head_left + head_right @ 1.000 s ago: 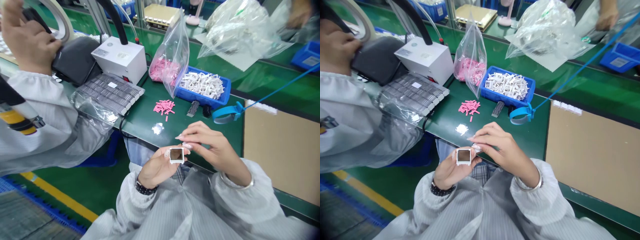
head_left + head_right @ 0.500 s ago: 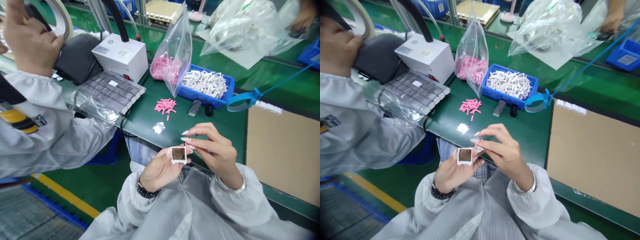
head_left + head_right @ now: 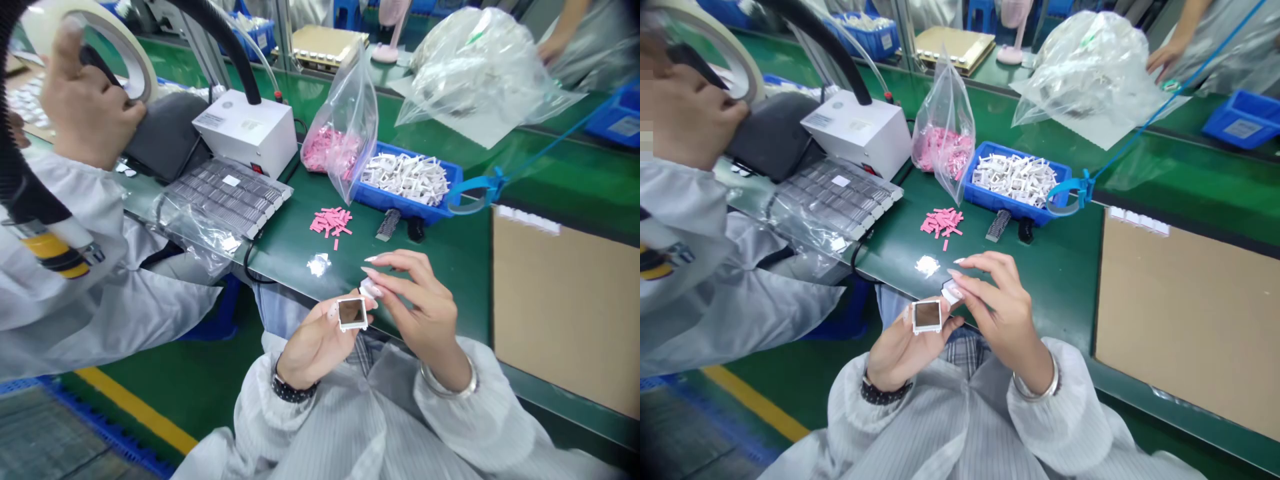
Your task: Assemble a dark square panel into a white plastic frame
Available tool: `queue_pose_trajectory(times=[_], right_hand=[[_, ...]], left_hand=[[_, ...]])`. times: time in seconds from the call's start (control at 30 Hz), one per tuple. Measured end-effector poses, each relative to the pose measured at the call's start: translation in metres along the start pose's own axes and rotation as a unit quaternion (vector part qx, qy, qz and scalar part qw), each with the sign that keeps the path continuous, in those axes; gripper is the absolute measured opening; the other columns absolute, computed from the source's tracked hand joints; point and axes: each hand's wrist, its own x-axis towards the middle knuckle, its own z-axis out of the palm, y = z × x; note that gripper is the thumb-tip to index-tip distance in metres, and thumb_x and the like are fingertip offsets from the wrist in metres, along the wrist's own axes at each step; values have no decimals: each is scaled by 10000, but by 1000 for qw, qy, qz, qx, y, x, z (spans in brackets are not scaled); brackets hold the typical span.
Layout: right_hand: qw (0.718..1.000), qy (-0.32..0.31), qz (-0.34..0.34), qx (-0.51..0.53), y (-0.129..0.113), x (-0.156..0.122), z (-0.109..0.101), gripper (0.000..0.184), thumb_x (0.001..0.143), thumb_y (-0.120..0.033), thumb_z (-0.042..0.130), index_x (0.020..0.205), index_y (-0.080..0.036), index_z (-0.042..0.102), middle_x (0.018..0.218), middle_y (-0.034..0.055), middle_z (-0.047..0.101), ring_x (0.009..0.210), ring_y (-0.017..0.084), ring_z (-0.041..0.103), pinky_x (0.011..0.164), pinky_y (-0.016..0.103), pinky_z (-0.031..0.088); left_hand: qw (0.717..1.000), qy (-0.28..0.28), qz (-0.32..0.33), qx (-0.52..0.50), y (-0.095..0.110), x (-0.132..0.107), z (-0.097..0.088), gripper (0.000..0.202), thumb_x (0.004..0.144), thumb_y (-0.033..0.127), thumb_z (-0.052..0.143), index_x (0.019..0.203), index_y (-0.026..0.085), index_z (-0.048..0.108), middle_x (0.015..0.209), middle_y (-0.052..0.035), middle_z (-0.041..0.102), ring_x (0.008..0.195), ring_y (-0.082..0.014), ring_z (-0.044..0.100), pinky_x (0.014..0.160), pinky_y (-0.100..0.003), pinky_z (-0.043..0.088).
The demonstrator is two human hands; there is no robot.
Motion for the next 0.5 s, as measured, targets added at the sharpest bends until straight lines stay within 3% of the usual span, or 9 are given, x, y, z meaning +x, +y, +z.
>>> queue_pose_trajectory(times=[0.27, 0.37, 0.5], right_hand=[[999, 37, -21, -1, 4, -2, 17, 245, 854, -65, 564, 999, -216, 691, 1005, 80, 675, 978, 217, 593, 811, 409, 532], [998, 52, -47, -8, 7, 0, 22, 215, 861, -83, 563, 988, -207, 685, 1021, 80, 666, 995, 210, 585, 807, 366, 537], [995, 44, -84, -36, 7, -3, 26, 273, 884, -114, 526, 1108, -201, 657, 1129, 102, 628, 1054, 223, 556, 821, 354, 530]], left_hand=[[996, 62, 27, -59, 2, -4, 2, 239, 659, 303, 823, 844, 167, 759, 926, -39, 727, 899, -142, 625, 861, -266, 452], [996, 47, 47, -60, 6, -2, 2, 218, 668, 283, 819, 841, 165, 758, 927, -46, 728, 892, -142, 630, 848, -276, 459], [995, 37, 69, -60, 8, -1, 6, 235, 656, 296, 825, 820, 141, 759, 919, -64, 733, 899, -152, 634, 840, -271, 458]])
